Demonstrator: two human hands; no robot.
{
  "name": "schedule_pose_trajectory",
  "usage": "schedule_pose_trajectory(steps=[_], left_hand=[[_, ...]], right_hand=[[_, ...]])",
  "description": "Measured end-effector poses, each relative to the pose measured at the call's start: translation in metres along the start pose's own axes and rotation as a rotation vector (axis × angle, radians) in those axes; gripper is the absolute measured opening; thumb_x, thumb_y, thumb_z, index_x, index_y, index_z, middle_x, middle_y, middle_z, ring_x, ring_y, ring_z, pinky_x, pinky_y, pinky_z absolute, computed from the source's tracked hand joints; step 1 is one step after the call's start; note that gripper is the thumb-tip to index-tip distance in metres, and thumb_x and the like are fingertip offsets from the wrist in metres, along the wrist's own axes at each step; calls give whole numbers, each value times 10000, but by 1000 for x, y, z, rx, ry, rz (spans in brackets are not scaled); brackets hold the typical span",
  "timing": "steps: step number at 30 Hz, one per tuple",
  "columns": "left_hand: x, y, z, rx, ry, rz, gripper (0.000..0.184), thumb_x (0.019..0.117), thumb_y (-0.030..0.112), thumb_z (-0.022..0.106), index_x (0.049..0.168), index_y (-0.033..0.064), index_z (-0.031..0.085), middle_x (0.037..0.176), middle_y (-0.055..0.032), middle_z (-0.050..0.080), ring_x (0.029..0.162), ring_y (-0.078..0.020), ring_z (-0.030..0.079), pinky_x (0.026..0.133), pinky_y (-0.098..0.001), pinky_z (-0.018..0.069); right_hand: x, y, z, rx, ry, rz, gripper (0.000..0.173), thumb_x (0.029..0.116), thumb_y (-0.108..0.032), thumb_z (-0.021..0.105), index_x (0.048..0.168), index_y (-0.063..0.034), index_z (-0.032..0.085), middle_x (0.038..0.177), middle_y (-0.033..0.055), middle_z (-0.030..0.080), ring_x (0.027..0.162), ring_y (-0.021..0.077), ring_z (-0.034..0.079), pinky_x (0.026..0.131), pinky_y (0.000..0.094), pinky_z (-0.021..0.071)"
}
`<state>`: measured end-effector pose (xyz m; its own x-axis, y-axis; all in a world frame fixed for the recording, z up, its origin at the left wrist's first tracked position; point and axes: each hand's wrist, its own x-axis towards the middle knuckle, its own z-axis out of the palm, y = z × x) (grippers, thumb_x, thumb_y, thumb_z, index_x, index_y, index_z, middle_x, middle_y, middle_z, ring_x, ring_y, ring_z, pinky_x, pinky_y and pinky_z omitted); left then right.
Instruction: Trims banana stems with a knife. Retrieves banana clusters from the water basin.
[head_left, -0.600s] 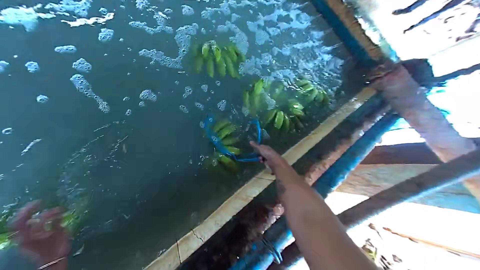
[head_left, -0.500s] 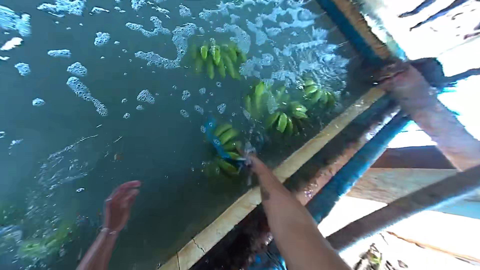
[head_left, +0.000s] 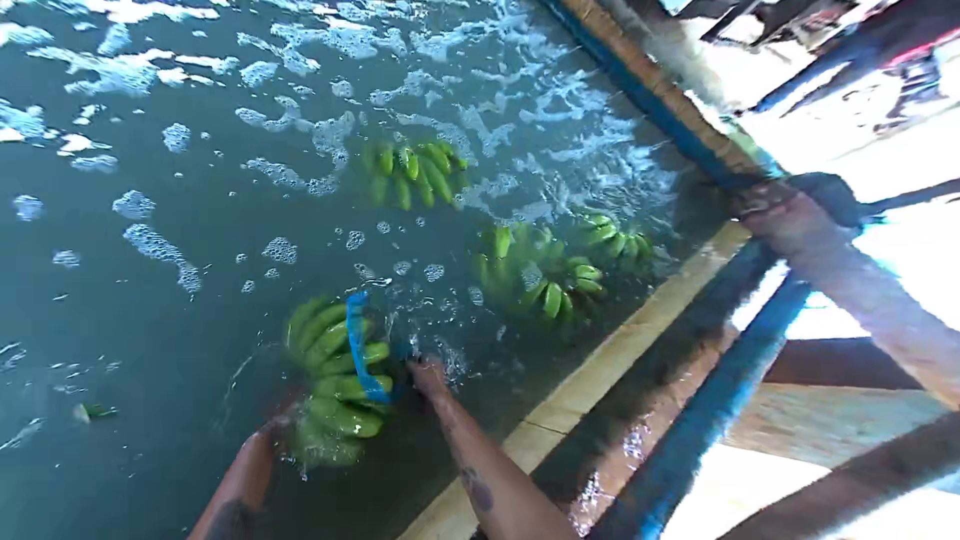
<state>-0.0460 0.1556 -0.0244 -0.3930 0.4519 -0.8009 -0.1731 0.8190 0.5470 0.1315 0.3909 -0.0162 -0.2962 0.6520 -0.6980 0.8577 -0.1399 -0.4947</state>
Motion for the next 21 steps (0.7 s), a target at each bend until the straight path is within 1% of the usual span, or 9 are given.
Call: schedule_pose_trajectory(steps=[4,8,11,13,16,18,19,20,21], left_hand=[[-52,-64,-62,-410,320,-29,376,1055,240,558,1338,-8,564,1180,-187,652,999,-239,644,871,-459,548],[-105,-57,-96,-296,395,267,415,938,33,636,1345,-17,570,1188,-181,661,1039,-211,653,914,-405,549],[-123,-46,-50,6,560,429,493,946,25,641,1432,17,561,1224,-188,705,1121,-297,689,1015,-483,528],[-130,-59,-10,191,663,486,423,970,36,611,1391,76,631,1252,-166,706,1169,-363,667,1080,-590,457],[-145,-105,19,237,923,596,389,942,150,627,1315,55,680,1340,-204,651,1304,-447,562,1153,-746,220],[-144,-140,20,-111,1055,431,725,886,321,715,1413,-116,476,1500,-354,417,1448,-485,351,1232,-593,209],[-143,-151,17,-438,1023,277,826,899,239,743,1508,-117,315,1576,-317,325,1491,-400,305,1235,-487,258],[-139,-157,13,-815,945,88,749,987,201,672,1580,17,253,1603,-177,352,1470,-257,361,1180,-422,357],[-129,-162,6,-1110,860,-65,564,1060,301,547,1559,127,349,1494,-83,505,1324,-180,510,1048,-430,473]], right_hand=[[-4,-4,-40,-259,255,19,442,997,-307,614,1350,-42,628,1320,234,643,1235,387,616,1049,575,486],[-40,-28,-53,-285,420,-199,627,1000,-214,613,1580,-106,398,1518,269,468,1273,435,585,1020,557,514],[-79,-57,12,46,177,-373,454,1027,-226,617,1432,-29,555,1223,168,683,987,229,678,884,396,560],[-108,-61,74,289,-98,-215,419,1075,-308,552,1393,-35,563,978,93,651,610,105,545,555,276,490],[-125,-39,132,531,-157,100,478,1076,-443,510,1223,6,578,696,70,527,450,133,457,440,306,464],[-121,-27,138,597,-136,198,395,1069,-409,544,1110,-15,544,590,13,455,407,97,423,405,263,441],[-123,-24,137,584,-165,181,352,1065,-361,568,1151,-20,549,601,8,456,411,85,414,406,249,431],[-125,-24,135,528,-201,131,353,1060,-331,583,1229,-21,557,653,21,482,430,87,416,419,250,431],[-125,-28,131,426,-220,57,383,1056,-335,591,1289,-33,550,727,44,520,456,100,433,435,262,439]])
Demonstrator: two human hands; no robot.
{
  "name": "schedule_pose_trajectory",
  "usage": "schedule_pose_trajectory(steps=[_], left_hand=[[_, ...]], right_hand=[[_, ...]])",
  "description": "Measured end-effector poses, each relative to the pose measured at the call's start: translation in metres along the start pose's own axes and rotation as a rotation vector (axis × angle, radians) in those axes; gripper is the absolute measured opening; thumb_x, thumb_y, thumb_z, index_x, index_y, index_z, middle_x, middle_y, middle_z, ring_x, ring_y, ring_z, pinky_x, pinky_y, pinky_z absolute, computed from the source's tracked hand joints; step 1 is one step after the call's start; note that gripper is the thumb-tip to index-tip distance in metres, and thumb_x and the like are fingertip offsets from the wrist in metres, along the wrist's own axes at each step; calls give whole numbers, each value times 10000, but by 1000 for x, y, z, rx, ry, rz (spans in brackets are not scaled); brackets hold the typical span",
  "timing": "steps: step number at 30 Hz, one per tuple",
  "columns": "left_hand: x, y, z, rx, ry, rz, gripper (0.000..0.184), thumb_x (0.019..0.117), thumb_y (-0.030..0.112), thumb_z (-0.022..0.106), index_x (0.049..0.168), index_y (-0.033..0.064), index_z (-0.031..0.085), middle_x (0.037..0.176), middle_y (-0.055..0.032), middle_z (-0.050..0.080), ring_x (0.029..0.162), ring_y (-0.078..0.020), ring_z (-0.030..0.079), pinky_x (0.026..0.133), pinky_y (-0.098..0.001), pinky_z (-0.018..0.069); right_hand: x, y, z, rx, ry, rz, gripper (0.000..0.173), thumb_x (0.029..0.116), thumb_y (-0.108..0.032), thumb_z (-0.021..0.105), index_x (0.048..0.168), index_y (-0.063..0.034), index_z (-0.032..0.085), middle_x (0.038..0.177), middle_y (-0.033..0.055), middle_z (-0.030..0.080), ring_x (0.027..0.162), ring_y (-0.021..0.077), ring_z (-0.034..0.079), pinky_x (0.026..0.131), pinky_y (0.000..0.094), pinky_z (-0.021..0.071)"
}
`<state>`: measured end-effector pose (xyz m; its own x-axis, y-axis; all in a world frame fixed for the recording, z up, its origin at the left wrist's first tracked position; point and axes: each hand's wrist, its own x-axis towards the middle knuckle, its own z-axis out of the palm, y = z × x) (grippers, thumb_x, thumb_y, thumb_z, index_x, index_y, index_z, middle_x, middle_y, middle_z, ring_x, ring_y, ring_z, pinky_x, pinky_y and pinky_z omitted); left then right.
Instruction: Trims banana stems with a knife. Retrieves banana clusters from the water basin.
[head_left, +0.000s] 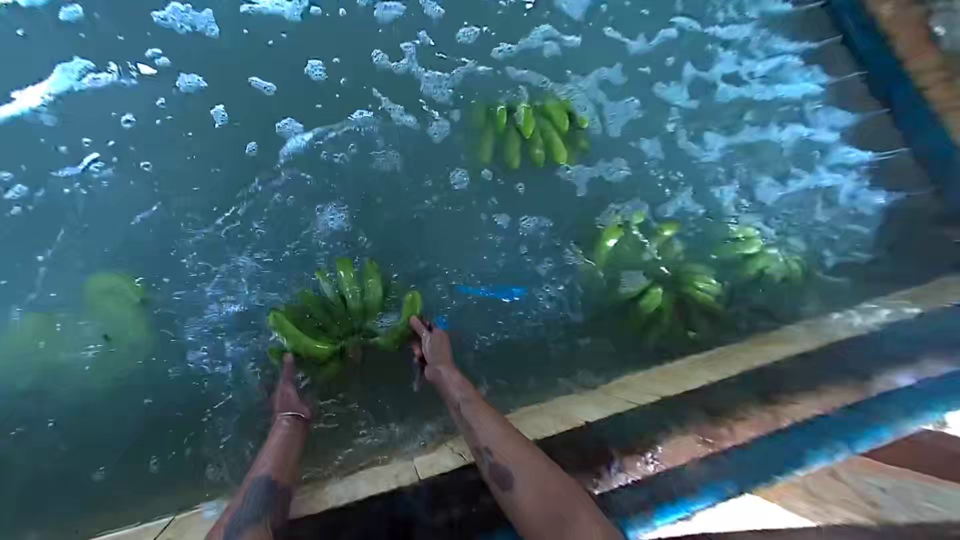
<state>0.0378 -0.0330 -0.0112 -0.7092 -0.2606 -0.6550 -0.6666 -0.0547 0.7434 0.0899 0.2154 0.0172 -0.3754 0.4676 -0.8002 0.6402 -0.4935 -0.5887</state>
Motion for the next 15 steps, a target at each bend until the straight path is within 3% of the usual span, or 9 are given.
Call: schedule_pose_trajectory(steps=[1,2,4,5,7,9,11,15], left_hand=[[17,0,1,-118,-57,-144,486,1085,439,413,1484,163,432,1343,-67,605,1172,-173,609,930,-441,546],[32,2,2,-183,-140,-213,540,1080,521,347,1454,146,452,1281,-105,630,1111,-215,642,886,-473,569],[48,11,7,-173,-184,-301,629,1063,577,356,1463,102,451,1296,-170,615,1117,-287,635,898,-516,554],[47,17,8,-150,-186,-328,643,1059,586,368,1465,95,452,1294,-180,615,1109,-298,638,890,-516,559],[32,34,14,-140,-244,-345,601,1064,564,373,1444,105,453,1222,-157,636,1025,-271,663,818,-464,584],[5,43,20,-201,-325,-374,537,1085,487,388,1446,93,439,1227,-171,637,1019,-290,678,813,-458,600],[-25,50,36,-291,-305,-422,499,1089,405,435,1460,71,421,1284,-192,607,1074,-315,664,861,-462,593],[-67,59,61,-397,-167,-562,545,1057,435,502,1471,92,408,1337,-179,569,1139,-302,630,911,-431,570]], right_hand=[[-2,-10,-2,-134,-15,-85,445,1055,-350,590,1368,-41,522,859,83,571,508,120,478,474,283,465],[-5,-22,-4,-279,-1,-181,512,1051,-372,592,1427,-39,489,1025,132,619,597,150,556,549,316,516],[-12,-40,-15,-488,78,-389,540,1056,-355,569,1432,23,481,1306,245,585,892,262,686,807,418,594],[-16,-43,-19,-513,106,-495,483,1074,-299,527,1406,51,502,1301,266,579,933,286,688,851,433,592],[-20,-41,-15,-469,74,-615,358,1088,-197,468,1307,57,592,1036,193,676,788,221,681,746,383,592],[-22,-30,-4,-486,-64,-542,343,1092,-195,455,1275,29,639,911,130,709,740,182,678,708,356,584],[-18,-20,12,-580,-95,-457,377,1099,-243,442,1294,9,643,923,141,713,795,229,688,773,410,579],[-25,-36,34,-863,-5,-400,417,1112,-310,416,1315,1,604,1070,215,717,1021,364,705,929,538,547]])
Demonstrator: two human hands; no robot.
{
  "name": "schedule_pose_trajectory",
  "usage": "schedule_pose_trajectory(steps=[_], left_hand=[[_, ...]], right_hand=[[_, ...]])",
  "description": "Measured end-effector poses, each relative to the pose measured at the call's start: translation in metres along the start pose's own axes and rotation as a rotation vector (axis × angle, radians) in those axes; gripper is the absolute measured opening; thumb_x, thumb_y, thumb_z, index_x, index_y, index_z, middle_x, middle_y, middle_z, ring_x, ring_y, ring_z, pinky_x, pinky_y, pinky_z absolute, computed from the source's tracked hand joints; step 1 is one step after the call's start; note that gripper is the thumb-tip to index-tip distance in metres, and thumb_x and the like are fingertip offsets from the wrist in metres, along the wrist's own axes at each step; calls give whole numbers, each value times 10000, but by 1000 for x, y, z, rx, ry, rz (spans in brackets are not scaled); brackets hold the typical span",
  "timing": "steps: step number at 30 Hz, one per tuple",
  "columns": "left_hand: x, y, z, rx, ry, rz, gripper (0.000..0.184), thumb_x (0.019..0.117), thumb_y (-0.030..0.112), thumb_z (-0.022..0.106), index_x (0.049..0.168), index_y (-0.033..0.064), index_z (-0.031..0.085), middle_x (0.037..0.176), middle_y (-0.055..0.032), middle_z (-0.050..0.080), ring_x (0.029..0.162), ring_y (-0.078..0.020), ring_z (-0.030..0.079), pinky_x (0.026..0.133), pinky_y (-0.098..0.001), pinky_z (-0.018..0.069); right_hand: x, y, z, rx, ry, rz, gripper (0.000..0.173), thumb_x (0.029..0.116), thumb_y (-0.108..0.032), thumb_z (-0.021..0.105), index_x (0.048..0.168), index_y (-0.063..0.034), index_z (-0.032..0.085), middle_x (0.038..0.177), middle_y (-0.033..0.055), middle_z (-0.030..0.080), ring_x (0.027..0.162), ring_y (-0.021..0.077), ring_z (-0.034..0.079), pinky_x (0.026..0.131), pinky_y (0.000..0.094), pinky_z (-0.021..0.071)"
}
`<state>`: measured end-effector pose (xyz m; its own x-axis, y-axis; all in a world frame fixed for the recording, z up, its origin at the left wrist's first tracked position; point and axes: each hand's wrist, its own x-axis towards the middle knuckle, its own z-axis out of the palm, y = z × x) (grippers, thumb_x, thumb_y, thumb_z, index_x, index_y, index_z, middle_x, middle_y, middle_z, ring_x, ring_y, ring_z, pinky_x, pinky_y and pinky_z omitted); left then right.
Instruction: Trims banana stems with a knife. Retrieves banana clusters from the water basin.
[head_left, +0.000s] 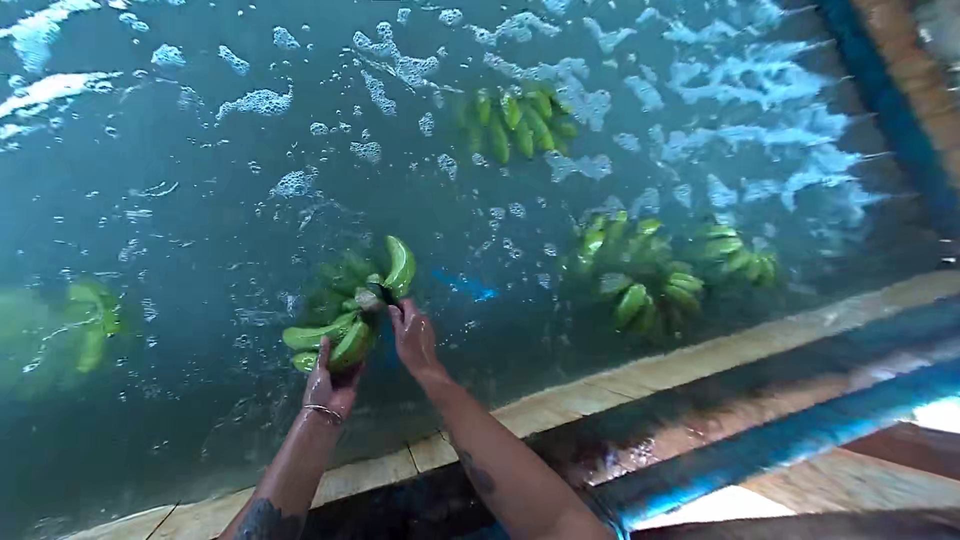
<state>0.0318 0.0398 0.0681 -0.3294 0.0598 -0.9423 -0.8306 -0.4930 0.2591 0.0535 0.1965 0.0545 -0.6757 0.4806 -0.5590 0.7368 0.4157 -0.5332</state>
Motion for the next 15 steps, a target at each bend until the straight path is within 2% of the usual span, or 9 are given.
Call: schedule_pose_trajectory(steps=[2,4,5,6,8,9,12,13,15], left_hand=[[-9,-3,10,-64,52,-49,577,1047,447,519,1490,103,385,1401,-190,528,1212,-324,599,949,-447,559],[-7,-5,16,-90,65,-66,574,1051,444,510,1496,108,373,1421,-200,512,1231,-334,588,956,-459,556],[-4,-8,13,-82,53,-55,560,1058,434,500,1493,103,379,1411,-205,516,1221,-338,590,952,-470,555],[0,-11,7,-59,24,-35,539,1066,424,484,1482,93,393,1385,-206,537,1197,-338,601,941,-477,557],[-1,-12,0,-8,-63,8,495,1078,403,463,1452,80,432,1326,-187,586,1154,-320,629,921,-469,568],[-5,-12,2,-5,-87,16,486,1079,396,464,1448,82,438,1322,-176,593,1156,-309,633,927,-459,570],[-9,-26,16,-43,-69,15,502,1085,381,458,1485,83,398,1389,-180,544,1214,-317,596,977,-470,546],[-4,-27,26,-55,-67,19,510,1081,383,467,1490,86,394,1403,-184,532,1224,-324,589,979,-477,543],[3,-20,34,-52,-92,46,495,1077,368,483,1477,85,412,1389,-184,545,1209,-321,598,969,-474,547]], right_hand=[[3,-10,-7,-150,-28,2,422,1124,-312,377,1359,-23,575,1170,238,700,1119,399,684,963,568,531],[5,-7,-6,-122,-59,-17,412,1127,-264,353,1390,-16,550,1199,245,690,1129,391,682,969,556,534],[0,1,-5,-2,-111,-10,410,1127,-235,347,1390,12,543,1163,244,688,1073,363,689,947,521,545],[-6,11,-5,172,-163,12,395,1125,-214,349,1362,31,549,1063,209,672,922,292,672,847,451,559],[-19,17,-13,491,-196,88,337,1128,-218,365,1259,30,552,806,76,571,607,137,544,566,298,497],[-21,16,-16,580,-173,99,320,1126,-216,374,1224,29,556,754,50,550,557,111,519,522,276,478],[-20,24,-18,542,-111,66,361,1119,-196,378,1273,51,590,834,114,611,648,163,564,624,339,517],[-20,24,-28,532,-154,88,355,1128,-213,364,1277,30,576,820,87,584,623,140,538,591,308,494],[-43,24,-46,636,-275,129,297,1123,-219,345,1171,-6,546,721,7,509,510,72,450,465,227,406]])
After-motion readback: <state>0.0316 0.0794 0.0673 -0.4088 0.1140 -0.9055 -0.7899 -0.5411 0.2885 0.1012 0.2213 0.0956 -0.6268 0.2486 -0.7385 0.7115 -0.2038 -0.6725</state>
